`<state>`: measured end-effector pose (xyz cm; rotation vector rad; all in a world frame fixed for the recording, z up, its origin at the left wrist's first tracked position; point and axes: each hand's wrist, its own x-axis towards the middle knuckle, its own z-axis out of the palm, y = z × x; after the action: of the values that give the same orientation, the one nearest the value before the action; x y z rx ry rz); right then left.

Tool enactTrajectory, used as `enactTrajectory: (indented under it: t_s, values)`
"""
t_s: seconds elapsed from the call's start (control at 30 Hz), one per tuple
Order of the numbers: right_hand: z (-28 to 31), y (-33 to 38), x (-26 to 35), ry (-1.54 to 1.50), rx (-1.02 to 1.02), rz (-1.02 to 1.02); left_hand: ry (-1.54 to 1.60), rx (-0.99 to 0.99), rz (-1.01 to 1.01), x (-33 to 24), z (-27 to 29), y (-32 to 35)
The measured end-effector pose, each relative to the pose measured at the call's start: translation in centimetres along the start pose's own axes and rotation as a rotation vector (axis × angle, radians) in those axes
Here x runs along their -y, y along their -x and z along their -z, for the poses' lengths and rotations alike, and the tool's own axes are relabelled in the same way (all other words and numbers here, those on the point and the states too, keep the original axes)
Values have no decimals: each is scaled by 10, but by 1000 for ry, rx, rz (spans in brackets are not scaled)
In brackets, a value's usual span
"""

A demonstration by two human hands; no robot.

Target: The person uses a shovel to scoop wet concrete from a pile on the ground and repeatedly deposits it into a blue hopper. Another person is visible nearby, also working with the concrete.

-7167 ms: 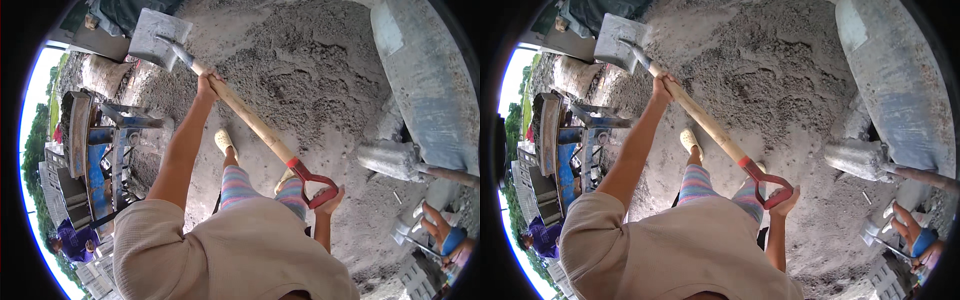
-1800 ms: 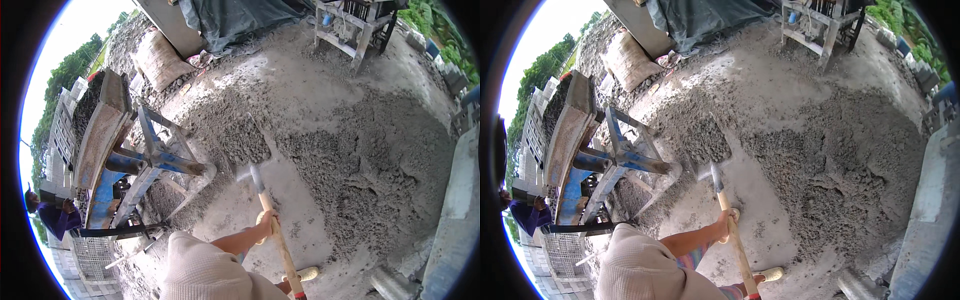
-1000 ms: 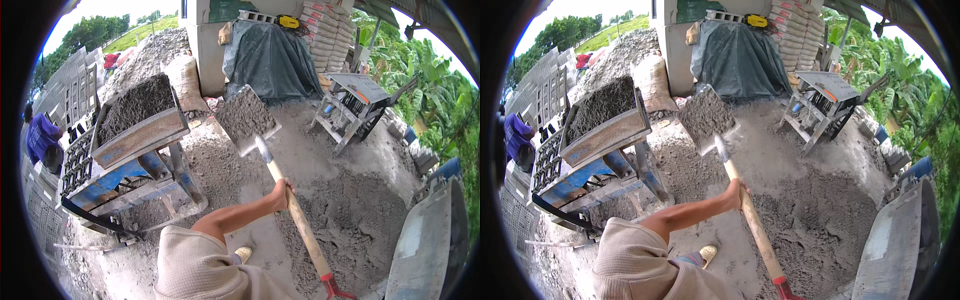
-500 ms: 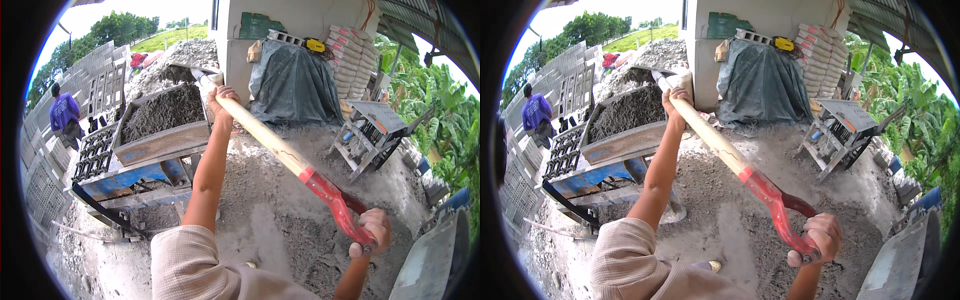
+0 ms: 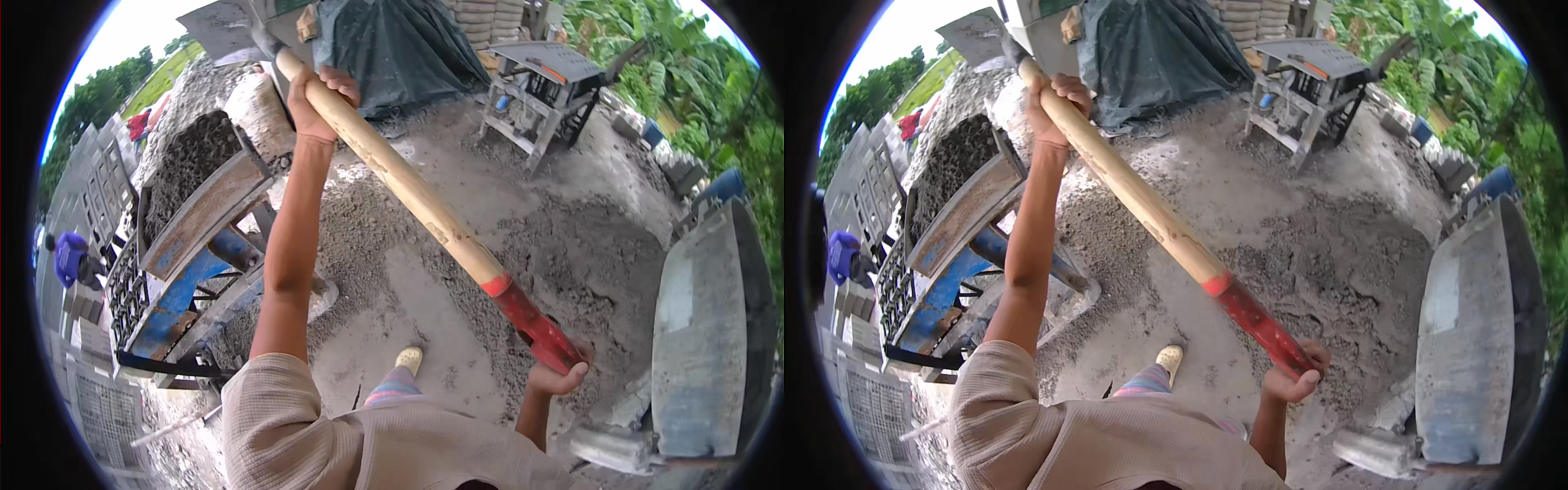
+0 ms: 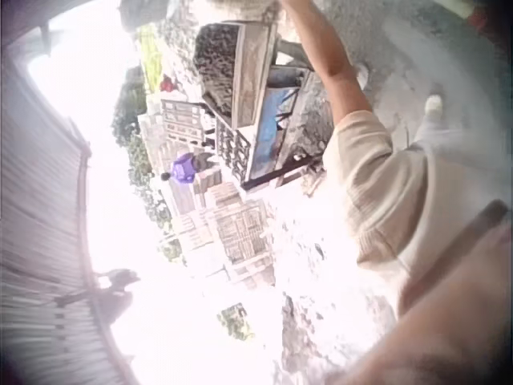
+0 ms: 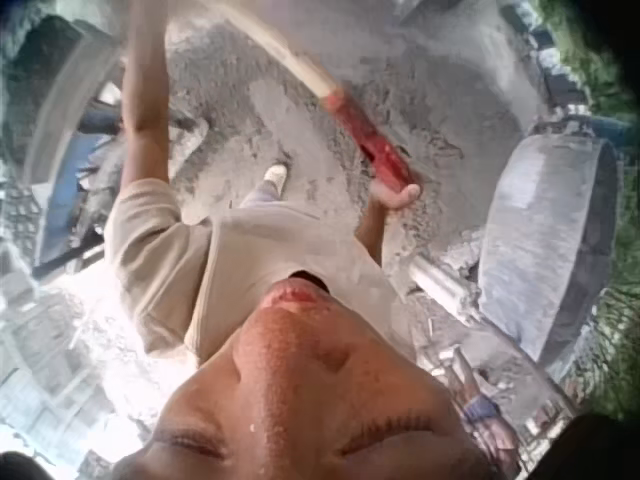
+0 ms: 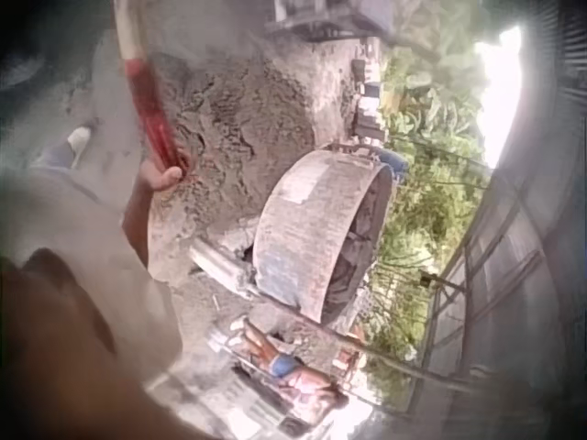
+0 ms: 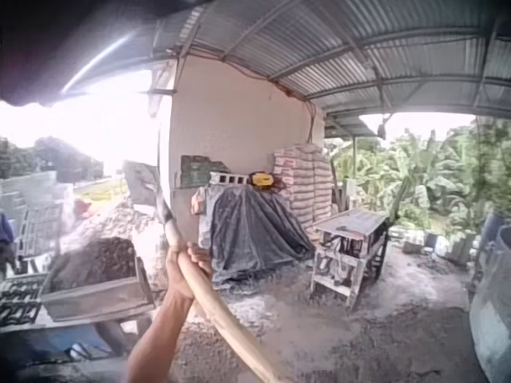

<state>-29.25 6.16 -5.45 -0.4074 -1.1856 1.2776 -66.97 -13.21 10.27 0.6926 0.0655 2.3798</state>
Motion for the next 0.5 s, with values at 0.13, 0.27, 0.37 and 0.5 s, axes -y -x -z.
enactTrajectory:
  t_s: [0.13, 0.27, 0.37, 0.5]
  values:
    - [92, 27, -16, -371, -225, -692, -70, -35, 305, 65, 29, -8]
    - [238, 69, -6, -266, -542, -851, -274, -353, 512, 235, 104, 36]
    - [363, 133, 26, 30, -814, -843, -627, -868, 616, 431, 126, 148]
    - [476, 234, 131, 304, -1211, -864, -511, -1209, 1035, 576, 190, 347]
